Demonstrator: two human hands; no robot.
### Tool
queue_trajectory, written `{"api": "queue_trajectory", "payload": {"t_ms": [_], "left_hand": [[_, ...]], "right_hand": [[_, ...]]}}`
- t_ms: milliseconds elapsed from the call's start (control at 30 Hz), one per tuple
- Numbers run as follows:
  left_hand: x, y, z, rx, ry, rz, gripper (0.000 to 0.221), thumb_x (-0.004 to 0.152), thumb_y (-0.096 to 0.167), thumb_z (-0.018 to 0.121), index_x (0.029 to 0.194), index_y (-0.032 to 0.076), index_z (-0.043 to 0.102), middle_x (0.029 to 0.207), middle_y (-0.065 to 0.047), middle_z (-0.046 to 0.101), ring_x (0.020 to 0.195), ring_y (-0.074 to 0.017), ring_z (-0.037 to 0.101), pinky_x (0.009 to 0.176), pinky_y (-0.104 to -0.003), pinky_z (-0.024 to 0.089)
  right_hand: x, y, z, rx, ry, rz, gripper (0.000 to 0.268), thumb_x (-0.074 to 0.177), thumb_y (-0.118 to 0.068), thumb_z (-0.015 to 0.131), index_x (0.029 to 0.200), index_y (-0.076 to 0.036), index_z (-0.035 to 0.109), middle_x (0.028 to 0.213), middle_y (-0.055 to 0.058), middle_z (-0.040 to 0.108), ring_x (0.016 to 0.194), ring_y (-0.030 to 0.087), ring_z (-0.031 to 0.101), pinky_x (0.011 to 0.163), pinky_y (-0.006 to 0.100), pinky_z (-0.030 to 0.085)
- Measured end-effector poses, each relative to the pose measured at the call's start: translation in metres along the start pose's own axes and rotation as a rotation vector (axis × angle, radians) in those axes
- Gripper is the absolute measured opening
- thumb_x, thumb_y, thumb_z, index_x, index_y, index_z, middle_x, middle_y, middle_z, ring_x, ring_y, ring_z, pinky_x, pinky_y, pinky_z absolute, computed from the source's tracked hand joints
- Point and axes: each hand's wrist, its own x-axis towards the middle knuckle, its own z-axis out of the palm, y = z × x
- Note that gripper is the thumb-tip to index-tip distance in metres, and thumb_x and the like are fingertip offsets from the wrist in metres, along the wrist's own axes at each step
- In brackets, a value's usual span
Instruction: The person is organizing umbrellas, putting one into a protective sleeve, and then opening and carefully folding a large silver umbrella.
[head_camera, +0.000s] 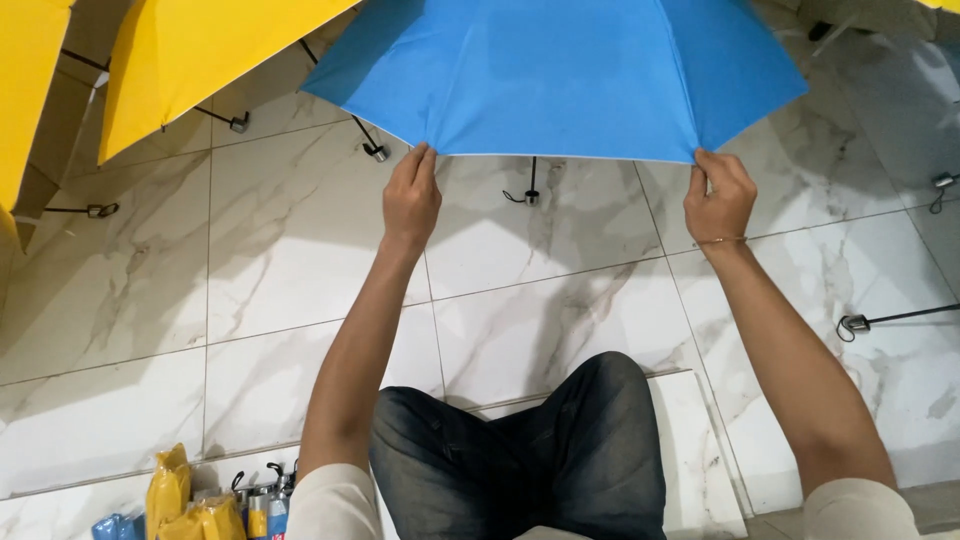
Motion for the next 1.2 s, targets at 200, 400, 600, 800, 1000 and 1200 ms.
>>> {"api": "queue_trajectory", "payload": {"t_ms": [200, 400, 600, 800, 1000, 1200], "left_hand": [[0.01, 0.01, -0.043, 0.005, 0.036, 0.095, 0.015, 0.081, 0.003, 0.054, 0.093, 0.005, 0.062, 0.094, -0.007, 0.058, 0.088, -0.0164, 0.058, 0.077, -0.022, 0.049], [0.054, 0.027, -0.111, -0.013, 0.191, 0.299, 0.01, 0.078, -0.009, 0.054, 0.081, -0.004, 0.062, 0.084, -0.014, 0.061, 0.072, -0.0218, 0.062, 0.063, -0.025, 0.055], [0.063, 0.03, -0.151, 0.032, 0.217, 0.338, 0.014, 0.075, -0.013, 0.055, 0.081, -0.002, 0.061, 0.083, -0.012, 0.06, 0.07, -0.0205, 0.062, 0.061, -0.024, 0.056], [0.077, 0.037, -0.189, 0.095, 0.271, 0.33, 0.01, 0.078, -0.008, 0.054, 0.081, 0.0, 0.06, 0.082, -0.009, 0.059, 0.068, -0.0173, 0.061, 0.057, -0.022, 0.054], [0.101, 0.048, -0.227, 0.037, 0.295, 0.372, 0.011, 0.084, -0.004, 0.048, 0.081, -0.002, 0.059, 0.081, -0.011, 0.058, 0.067, -0.0196, 0.061, 0.056, -0.024, 0.054], [0.127, 0.047, -0.239, 0.051, 0.364, 0.418, 0.02, 0.083, -0.011, 0.044, 0.097, -0.002, 0.054, 0.08, -0.012, 0.059, 0.065, -0.0211, 0.06, 0.054, -0.026, 0.054]], "right_hand": [[-0.008, -0.012, -0.022, -0.013, 0.044, -0.037, 0.019, 0.075, 0.015, 0.063, 0.089, 0.003, 0.066, 0.081, 0.009, 0.057, 0.077, 0.026, 0.061, 0.068, 0.03, 0.05], [0.016, -0.05, -0.065, -0.049, 0.11, -0.15, 0.01, 0.081, 0.014, 0.059, 0.088, 0.009, 0.066, 0.082, 0.019, 0.062, 0.073, 0.028, 0.06, 0.062, 0.033, 0.048], [0.029, -0.073, -0.09, -0.017, 0.17, -0.193, 0.012, 0.081, 0.017, 0.057, 0.086, 0.01, 0.066, 0.08, 0.019, 0.061, 0.072, 0.028, 0.057, 0.062, 0.033, 0.046], [0.042, -0.1, -0.117, 0.082, 0.193, -0.205, 0.012, 0.08, 0.02, 0.058, 0.088, 0.014, 0.065, 0.077, 0.022, 0.056, 0.067, 0.029, 0.053, 0.059, 0.035, 0.044], [0.057, -0.107, -0.145, -0.068, 0.247, -0.248, 0.013, 0.08, 0.014, 0.058, 0.088, 0.01, 0.066, 0.081, 0.018, 0.058, 0.074, 0.03, 0.048, 0.064, 0.036, 0.037], [0.075, -0.139, -0.151, 0.175, 0.367, -0.025, 0.024, 0.082, 0.019, 0.054, 0.083, 0.003, 0.036, 0.08, 0.013, 0.033, 0.065, 0.022, 0.03, 0.057, 0.033, 0.032]]}}
